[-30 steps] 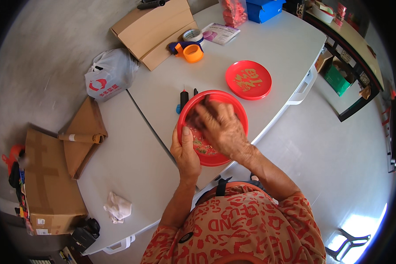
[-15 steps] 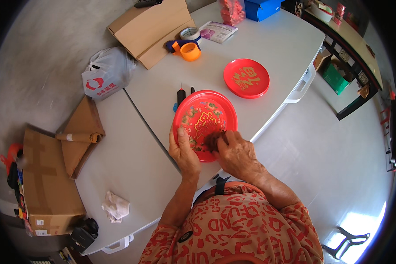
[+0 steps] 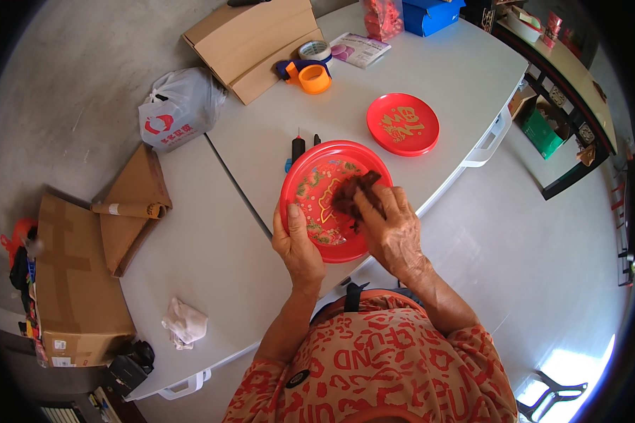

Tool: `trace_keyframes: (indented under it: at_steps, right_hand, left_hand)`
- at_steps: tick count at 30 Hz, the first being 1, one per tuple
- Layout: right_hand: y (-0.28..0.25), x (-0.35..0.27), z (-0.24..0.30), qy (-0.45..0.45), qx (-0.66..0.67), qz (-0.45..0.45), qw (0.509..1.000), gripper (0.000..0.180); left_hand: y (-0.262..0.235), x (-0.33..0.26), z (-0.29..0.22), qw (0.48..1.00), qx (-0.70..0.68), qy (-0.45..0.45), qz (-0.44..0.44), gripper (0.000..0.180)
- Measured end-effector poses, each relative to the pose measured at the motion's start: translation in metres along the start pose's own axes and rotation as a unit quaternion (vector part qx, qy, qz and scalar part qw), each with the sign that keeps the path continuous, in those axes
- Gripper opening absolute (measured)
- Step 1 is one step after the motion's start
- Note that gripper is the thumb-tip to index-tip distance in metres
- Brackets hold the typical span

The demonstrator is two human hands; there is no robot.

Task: The person wipes the surface of several red plastic plates with a dark cloth. They handle the plates one at a time, rotating them to clean the top surface and the rim, then placing them back on the table. The person also briefly handles a tape dispenser and a syringe-like tool before focusing on the plates.

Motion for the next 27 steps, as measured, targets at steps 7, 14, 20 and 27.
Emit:
trace_keyframes:
  at_steps: [7,14,20,27]
  right_hand:
    - [-0.010,-0.002,0.009,-0.023,0.030,-0.035,0.999,0.042]
    - [-0.025,0.016,0.001,0.015,0.010,-0.044,0.999,0.046]
    - [-0.015,-0.002,0.022,-0.100,0.098,-0.039,0.989,0.048]
    - [-0.018,0.022,0.001,0.026,0.034,-0.097,0.994,0.047]
  left_hand:
    - [0.007,-0.003,0.000,0.999,0.013,-0.010,0.027,0.032]
    - [0.019,-0.013,-0.005,0.999,-0.013,-0.021,0.046,0.036]
    - [0.018,-0.014,-0.002,0.997,0.021,-0.032,0.062,0.036]
    - [0.027,-0.022,-0.003,0.996,-0.012,-0.037,0.082,0.040]
Point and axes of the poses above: each hand's wrist, its own x-axis towards the middle knuckle, its own y-axis out of the palm, z = x × y, the point moved 6 cm from there along x, towards the middle knuckle, and after that the axes turned 3 degrees about y, right-handed, at the moved point
